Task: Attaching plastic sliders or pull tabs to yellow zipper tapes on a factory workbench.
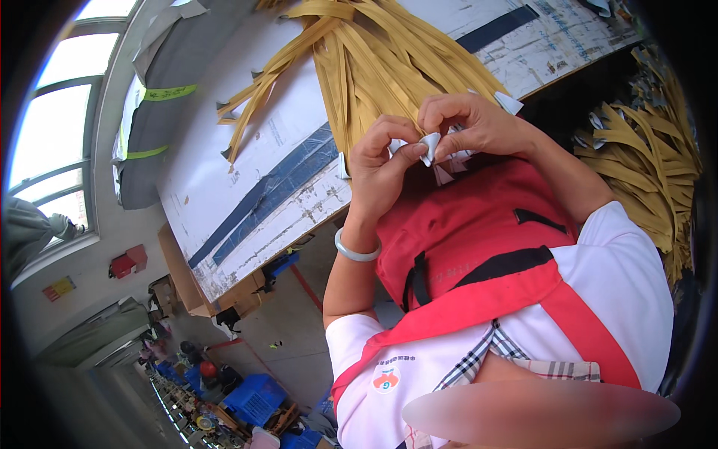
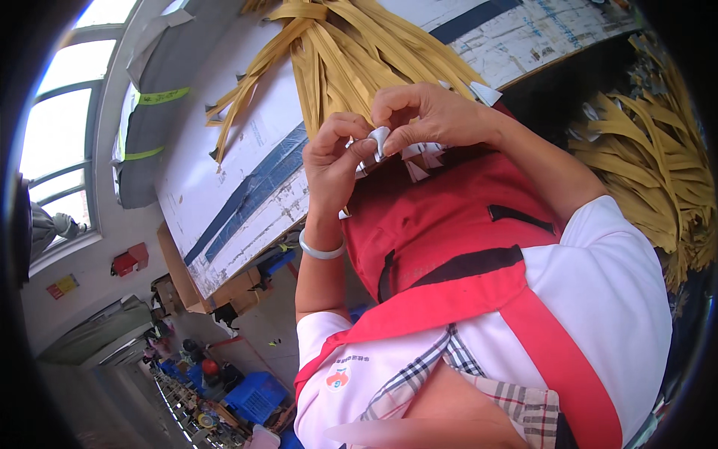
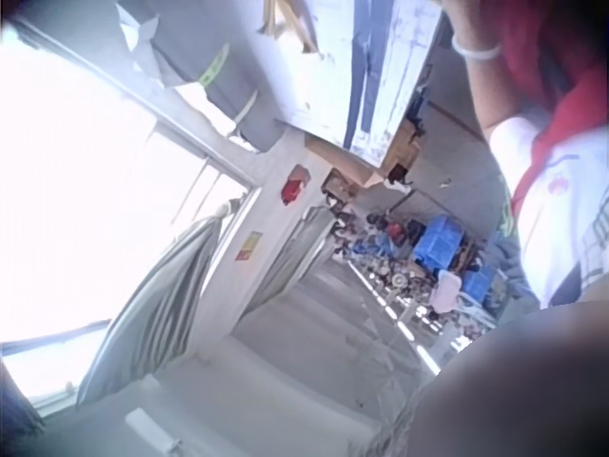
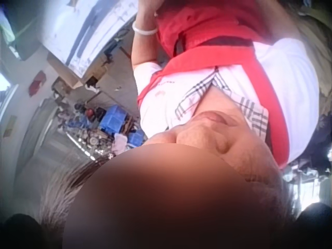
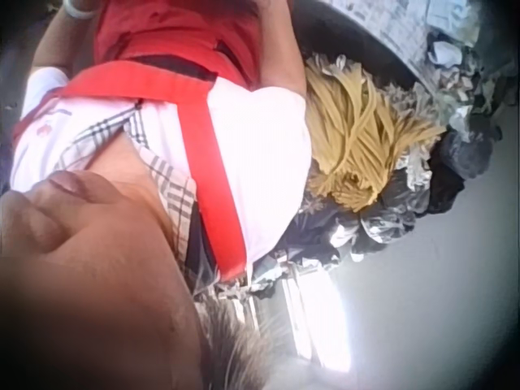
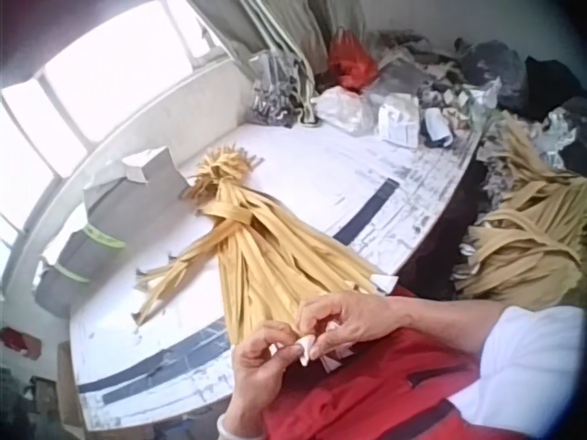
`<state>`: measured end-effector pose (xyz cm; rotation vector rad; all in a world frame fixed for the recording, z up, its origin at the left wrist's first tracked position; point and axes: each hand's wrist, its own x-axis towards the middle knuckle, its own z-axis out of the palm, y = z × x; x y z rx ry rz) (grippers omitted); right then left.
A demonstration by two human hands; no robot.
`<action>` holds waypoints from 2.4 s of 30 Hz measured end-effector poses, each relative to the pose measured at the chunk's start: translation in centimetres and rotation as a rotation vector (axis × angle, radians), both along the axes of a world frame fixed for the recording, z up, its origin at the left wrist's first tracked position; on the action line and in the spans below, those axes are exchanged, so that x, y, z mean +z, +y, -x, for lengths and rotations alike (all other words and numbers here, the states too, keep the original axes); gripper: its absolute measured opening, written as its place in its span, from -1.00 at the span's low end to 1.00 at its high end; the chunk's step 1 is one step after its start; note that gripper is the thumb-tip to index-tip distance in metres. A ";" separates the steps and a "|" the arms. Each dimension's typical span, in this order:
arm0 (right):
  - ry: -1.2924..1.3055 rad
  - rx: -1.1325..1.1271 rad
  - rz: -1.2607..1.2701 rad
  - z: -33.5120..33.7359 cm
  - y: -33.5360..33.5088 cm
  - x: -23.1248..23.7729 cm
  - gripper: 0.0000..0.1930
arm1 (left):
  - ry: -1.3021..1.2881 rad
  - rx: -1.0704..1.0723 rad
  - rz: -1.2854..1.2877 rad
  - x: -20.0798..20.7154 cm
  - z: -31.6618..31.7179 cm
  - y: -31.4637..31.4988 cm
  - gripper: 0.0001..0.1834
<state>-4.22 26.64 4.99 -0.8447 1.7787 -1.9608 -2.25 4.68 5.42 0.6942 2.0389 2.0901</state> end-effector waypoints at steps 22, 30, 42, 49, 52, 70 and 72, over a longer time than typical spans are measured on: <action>0.257 -0.477 -0.046 0.7 -1.8 -1.1 -0.90 | -0.171 0.391 -0.331 0.9 -0.5 1.7 -0.89; -0.296 -0.294 0.075 -0.2 -2.5 -0.6 -0.78 | 0.254 0.254 0.182 -1.2 0.5 -0.6 -0.90; -0.096 -0.410 -0.218 -0.5 3.2 -3.0 -0.78 | 0.135 1.149 -0.056 1.9 1.1 -15.7 -0.70; 0.215 -0.325 -0.523 -1.4 0.0 -1.9 -0.83 | 0.494 0.150 0.675 -0.5 -2.4 -1.2 -0.57; 0.341 -0.352 -0.635 -0.9 0.5 -2.2 -0.85 | 0.656 0.017 0.862 -2.1 -1.2 0.6 -0.76; 0.164 -0.046 -0.197 0.5 -1.9 -1.1 -0.82 | -0.257 -0.071 -0.056 -1.4 1.0 -2.2 -0.89; 0.142 -0.011 -0.216 0.7 -2.4 -0.9 -0.82 | -0.298 -0.017 -0.159 -1.8 1.1 -2.5 -0.87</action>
